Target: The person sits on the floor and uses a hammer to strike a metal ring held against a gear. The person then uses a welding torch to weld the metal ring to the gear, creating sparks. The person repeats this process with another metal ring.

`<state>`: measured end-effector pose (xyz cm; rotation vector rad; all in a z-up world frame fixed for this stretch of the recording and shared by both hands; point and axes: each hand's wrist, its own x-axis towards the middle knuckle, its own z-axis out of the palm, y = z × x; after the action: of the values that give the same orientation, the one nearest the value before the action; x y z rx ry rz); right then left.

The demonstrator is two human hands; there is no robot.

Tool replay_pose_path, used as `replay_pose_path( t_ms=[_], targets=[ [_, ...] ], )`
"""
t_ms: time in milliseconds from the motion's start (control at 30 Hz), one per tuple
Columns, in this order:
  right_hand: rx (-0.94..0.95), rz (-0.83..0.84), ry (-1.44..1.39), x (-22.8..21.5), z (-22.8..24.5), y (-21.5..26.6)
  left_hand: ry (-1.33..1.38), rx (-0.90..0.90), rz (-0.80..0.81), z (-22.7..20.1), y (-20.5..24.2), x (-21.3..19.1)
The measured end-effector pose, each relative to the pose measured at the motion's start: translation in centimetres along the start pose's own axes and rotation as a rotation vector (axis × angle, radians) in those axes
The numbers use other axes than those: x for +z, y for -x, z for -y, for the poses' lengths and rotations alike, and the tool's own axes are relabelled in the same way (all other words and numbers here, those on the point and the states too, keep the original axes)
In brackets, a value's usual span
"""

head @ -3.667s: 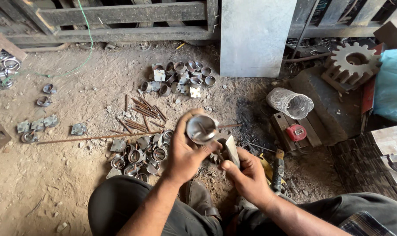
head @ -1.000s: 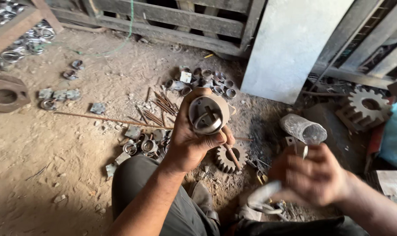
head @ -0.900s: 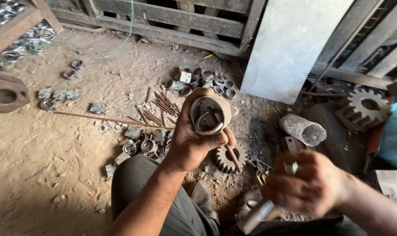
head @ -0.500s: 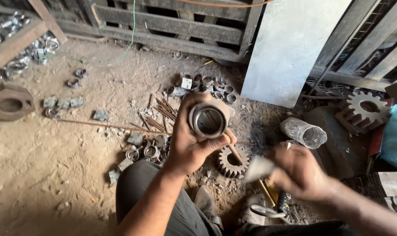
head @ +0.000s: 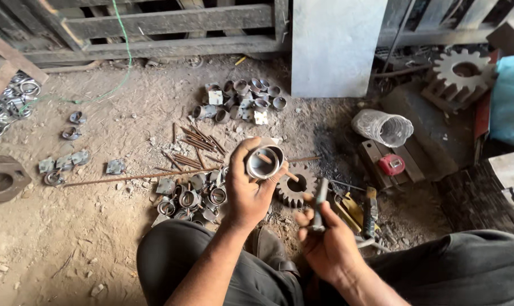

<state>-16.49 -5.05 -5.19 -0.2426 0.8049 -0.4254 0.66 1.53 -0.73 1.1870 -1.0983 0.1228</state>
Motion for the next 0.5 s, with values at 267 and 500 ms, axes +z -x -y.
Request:
replay_pose_path(
  t_ms=[267,500],
  targets=[
    [-0.055,-0.082,-0.129,-0.6,0.9,-1.4,0.064,-0.087,-0.056,1.7,1.1,1.8],
    [0.026,0.362,0.028,-2.7,0.2,-2.2,0.045,-0.125,-0.047,2.6,2.3,3.7]
  ],
)
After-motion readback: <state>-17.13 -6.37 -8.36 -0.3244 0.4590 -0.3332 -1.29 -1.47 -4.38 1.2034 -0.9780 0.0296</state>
